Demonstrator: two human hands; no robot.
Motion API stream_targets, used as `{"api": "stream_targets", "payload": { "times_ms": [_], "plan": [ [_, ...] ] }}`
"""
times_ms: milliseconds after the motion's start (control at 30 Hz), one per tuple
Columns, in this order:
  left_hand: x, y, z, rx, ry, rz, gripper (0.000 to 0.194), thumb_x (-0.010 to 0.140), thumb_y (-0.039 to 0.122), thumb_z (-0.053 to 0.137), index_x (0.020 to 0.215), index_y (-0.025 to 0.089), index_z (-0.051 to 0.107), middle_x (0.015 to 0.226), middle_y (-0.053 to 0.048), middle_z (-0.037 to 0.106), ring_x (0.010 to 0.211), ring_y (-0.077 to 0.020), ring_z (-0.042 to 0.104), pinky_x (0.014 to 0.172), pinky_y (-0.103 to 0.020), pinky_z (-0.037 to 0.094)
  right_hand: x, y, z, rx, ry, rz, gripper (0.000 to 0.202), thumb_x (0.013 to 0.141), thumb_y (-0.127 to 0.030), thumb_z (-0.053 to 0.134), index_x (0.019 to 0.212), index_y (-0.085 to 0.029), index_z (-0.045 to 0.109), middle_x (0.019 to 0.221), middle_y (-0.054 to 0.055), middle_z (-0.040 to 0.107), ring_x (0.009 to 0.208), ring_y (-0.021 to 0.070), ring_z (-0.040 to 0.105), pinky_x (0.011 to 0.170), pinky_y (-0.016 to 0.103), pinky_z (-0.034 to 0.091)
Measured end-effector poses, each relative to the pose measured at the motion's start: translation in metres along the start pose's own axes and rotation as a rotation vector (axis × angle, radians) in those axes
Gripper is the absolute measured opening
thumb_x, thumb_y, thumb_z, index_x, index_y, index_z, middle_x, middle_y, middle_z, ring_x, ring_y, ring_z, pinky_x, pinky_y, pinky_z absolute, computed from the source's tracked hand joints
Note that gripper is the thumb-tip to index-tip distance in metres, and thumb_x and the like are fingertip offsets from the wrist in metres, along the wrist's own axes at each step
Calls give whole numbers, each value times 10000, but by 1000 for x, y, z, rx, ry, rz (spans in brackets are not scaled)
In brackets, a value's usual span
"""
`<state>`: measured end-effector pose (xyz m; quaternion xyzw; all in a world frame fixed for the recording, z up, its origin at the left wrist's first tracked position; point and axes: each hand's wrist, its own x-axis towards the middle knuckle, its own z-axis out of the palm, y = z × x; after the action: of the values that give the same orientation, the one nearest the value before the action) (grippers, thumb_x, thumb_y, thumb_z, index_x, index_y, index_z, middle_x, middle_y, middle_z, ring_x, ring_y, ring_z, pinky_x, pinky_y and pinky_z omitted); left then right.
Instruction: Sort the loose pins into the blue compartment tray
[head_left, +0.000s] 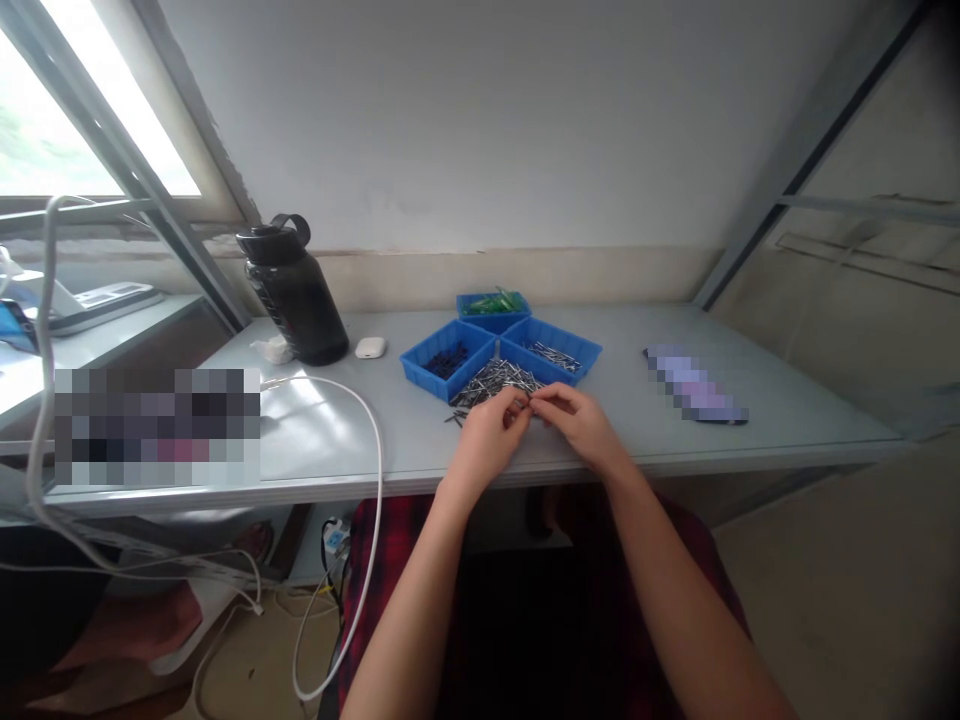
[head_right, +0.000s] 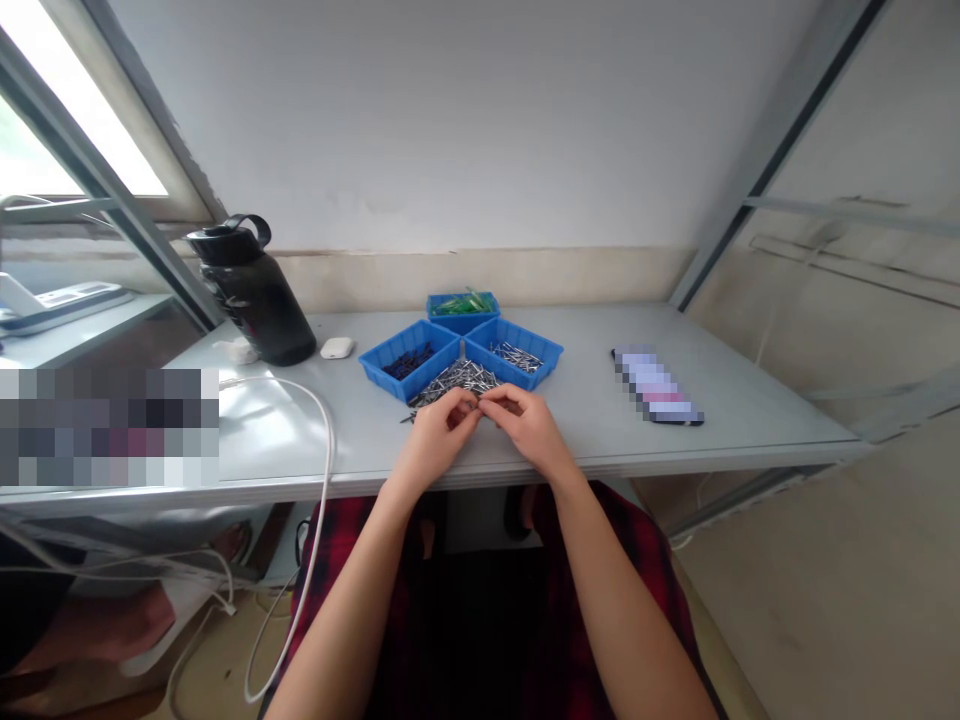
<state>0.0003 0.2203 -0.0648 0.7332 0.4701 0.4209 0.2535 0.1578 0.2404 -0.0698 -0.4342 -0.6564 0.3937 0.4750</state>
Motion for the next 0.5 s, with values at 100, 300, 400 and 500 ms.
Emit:
{"api": "stream_targets", "payload": {
  "times_ms": [100, 300, 400, 500],
  "plan": [
    [0, 0, 0, 45, -28, -11, 98, 851, 245, 530, 942, 241, 563, 779, 21, 641, 702, -140, 573, 664, -240, 423, -1, -2, 0, 8, -20, 6, 213, 784, -385, 623, 872, -193, 652, 895, 38, 692, 828, 191, 630, 773, 323, 495],
    [0, 0, 1, 65, -38, 32, 112, 881, 193, 452, 932, 240, 540, 847, -4, 670, 779, -175, 616, 702, -268, 437, -4, -5, 1, 5, -38, 5, 292, 821, -367, 601, 1066, -209, 586, 845, 33, 704, 830, 197, 654, 812, 345, 492],
    [0, 1, 1, 61, -43, 23, 108, 885, 193, 449, 924, 241, 537, 829, -2, 670, 771, -179, 622, 697, -268, 435, -5, -6, 2, -3, -48, -26, 306, 835, -367, 584, 1100, -215, 571, 853, 35, 699, 837, 199, 653, 806, 343, 489],
    [0, 2, 1, 17, -40, 10, 85, 885, 206, 465, 917, 238, 537, 810, 8, 664, 750, -163, 612, 691, -253, 430, -4, -5, 2, 1, -40, -24, 287, 845, -373, 567, 1084, -214, 570, 836, 32, 688, 786, 183, 639, 754, 323, 489]
  ]
}}
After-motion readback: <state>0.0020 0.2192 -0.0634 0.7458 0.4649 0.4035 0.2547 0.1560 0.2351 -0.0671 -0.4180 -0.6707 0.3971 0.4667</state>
